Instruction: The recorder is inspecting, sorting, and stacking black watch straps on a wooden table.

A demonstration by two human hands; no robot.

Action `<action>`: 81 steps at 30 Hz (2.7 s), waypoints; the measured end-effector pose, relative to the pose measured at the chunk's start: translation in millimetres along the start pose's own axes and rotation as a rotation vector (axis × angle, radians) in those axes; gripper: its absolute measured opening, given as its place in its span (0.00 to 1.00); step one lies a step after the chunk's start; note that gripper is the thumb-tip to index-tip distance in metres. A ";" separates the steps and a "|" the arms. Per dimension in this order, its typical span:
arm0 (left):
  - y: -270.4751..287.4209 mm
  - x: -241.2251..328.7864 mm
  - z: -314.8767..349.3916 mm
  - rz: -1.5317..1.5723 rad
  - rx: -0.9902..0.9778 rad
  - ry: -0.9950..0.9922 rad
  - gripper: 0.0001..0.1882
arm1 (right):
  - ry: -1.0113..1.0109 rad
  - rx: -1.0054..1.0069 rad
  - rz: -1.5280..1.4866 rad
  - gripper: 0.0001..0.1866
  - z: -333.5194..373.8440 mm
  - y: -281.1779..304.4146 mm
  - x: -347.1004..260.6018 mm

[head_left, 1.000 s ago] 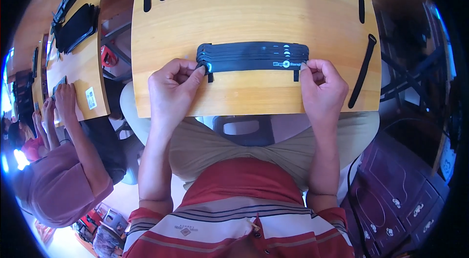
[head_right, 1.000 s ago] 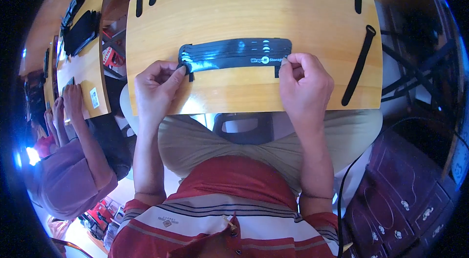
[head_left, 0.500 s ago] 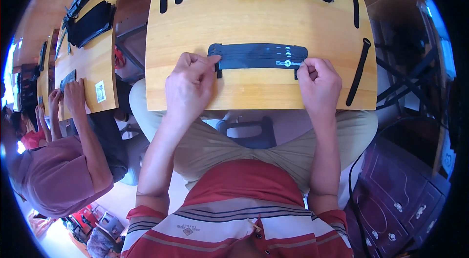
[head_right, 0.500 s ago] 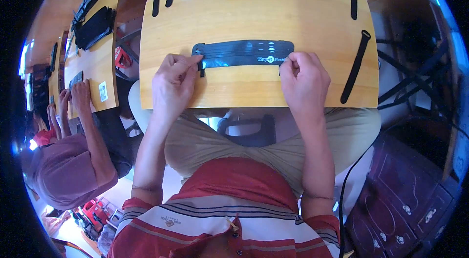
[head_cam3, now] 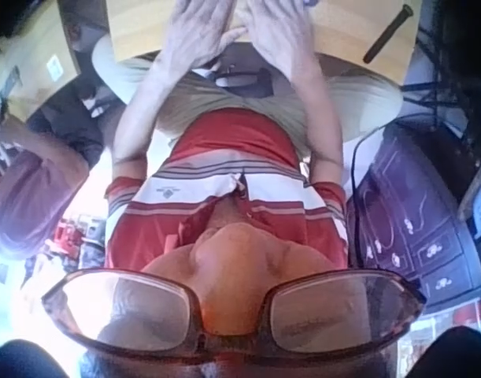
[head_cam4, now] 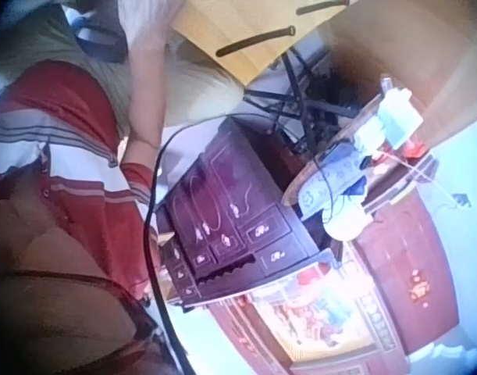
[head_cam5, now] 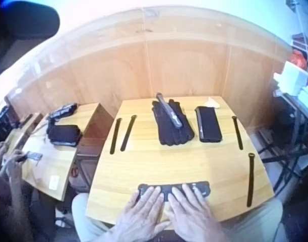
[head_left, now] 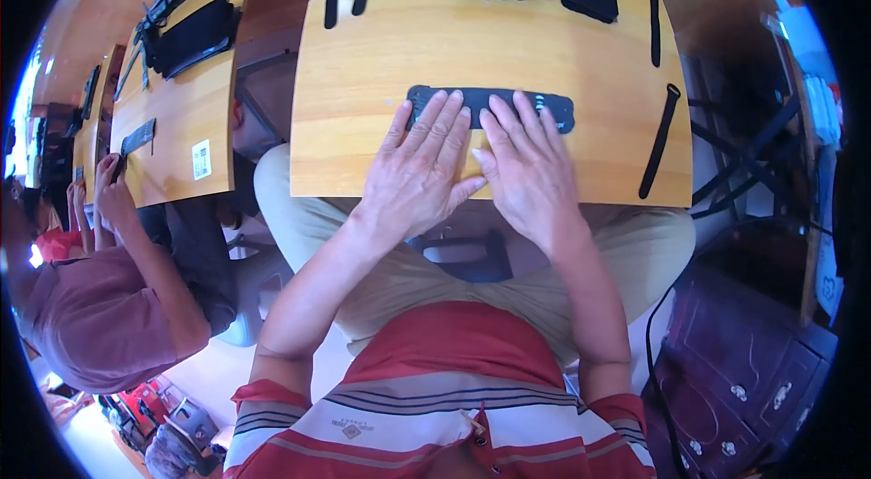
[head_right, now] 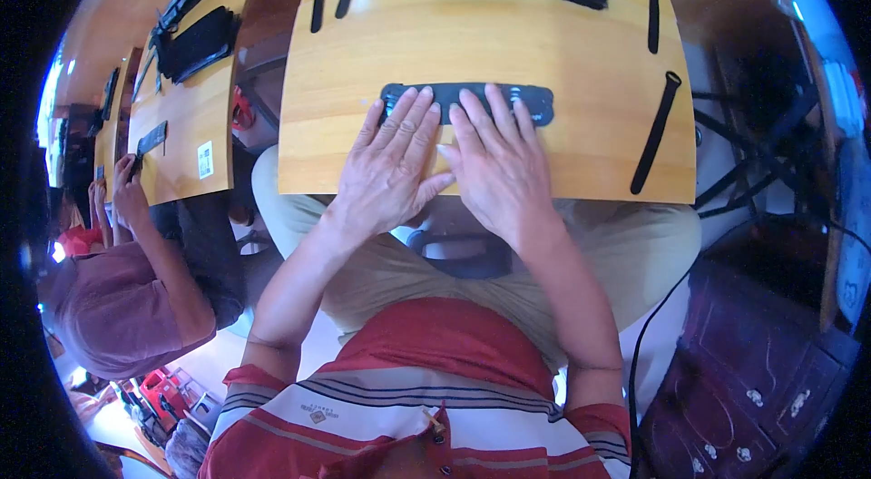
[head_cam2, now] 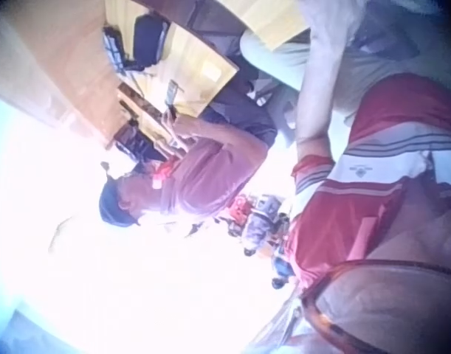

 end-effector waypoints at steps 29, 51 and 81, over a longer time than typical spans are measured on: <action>22.9 -250.0 -86.4 0.066 0.059 0.661 0.14 | -0.156 -0.103 -0.019 0.34 15.8 9.6 47.3; 40.6 -94.2 -7.3 1.331 0.611 0.692 0.06 | -0.296 0.106 -0.930 0.22 23.8 54.4 3.5; 25.0 -45.1 60.8 1.390 0.854 0.647 0.08 | -0.452 0.033 -1.054 0.10 49.4 44.7 65.8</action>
Point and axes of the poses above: each hand's wrist, its own z-axis away from the middle knuckle, its own y-axis out of the back of the hand, x = y × z, the point moved 7 cm from there along -z, towards the middle knuckle, and after that the axes turned 13 degrees about -y, right-handed, at the moved point
